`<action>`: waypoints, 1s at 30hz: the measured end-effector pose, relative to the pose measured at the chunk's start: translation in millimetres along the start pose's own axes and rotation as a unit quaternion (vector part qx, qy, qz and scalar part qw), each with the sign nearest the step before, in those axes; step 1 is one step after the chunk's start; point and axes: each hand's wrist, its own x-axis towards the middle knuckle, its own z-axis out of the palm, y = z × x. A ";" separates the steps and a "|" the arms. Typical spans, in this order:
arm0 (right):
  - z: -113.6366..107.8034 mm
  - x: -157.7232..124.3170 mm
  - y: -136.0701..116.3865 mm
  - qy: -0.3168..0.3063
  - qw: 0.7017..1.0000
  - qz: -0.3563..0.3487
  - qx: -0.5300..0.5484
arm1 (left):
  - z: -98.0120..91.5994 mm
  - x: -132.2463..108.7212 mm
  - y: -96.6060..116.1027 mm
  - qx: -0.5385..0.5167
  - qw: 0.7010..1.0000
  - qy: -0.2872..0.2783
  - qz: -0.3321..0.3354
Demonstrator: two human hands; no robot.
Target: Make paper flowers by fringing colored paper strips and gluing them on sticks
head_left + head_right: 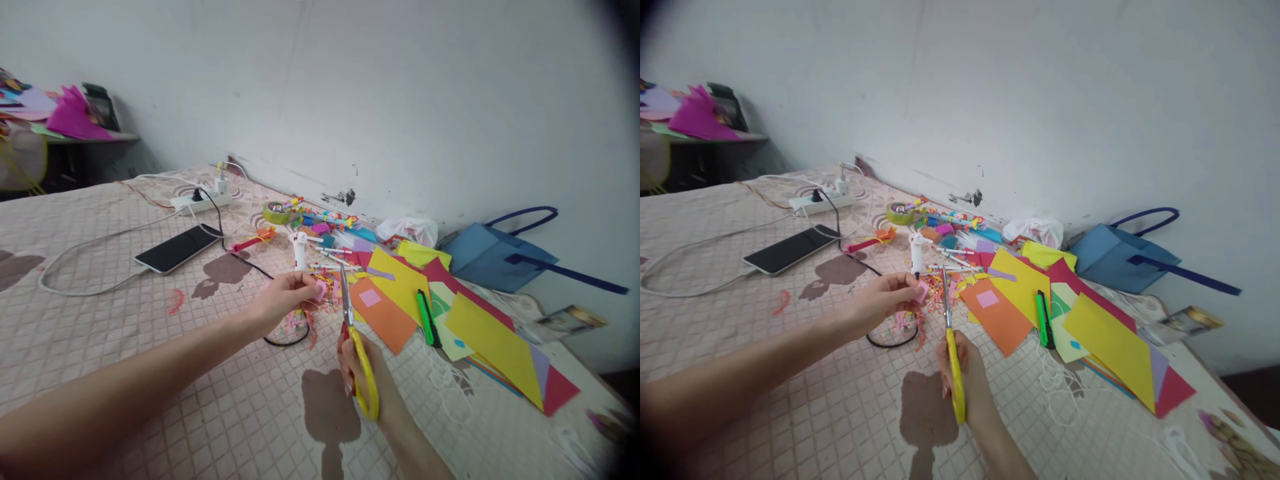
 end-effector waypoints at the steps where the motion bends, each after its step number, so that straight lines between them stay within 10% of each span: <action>1: -0.2 0.3 -1.2 0.005 1.000 -0.005 0.009 | 1.1 -0.9 -0.8 0.013 1.000 -0.001 -0.004; 21: -0.4 3.9 -11.6 0.089 0.990 -0.016 0.106 | 17.7 -17.3 -29.8 0.168 0.972 -0.166 -0.001; 30: -0.5 7.7 -1.6 0.004 0.975 0.022 0.221 | 9.8 -15.5 -9.3 0.324 0.910 -0.194 0.172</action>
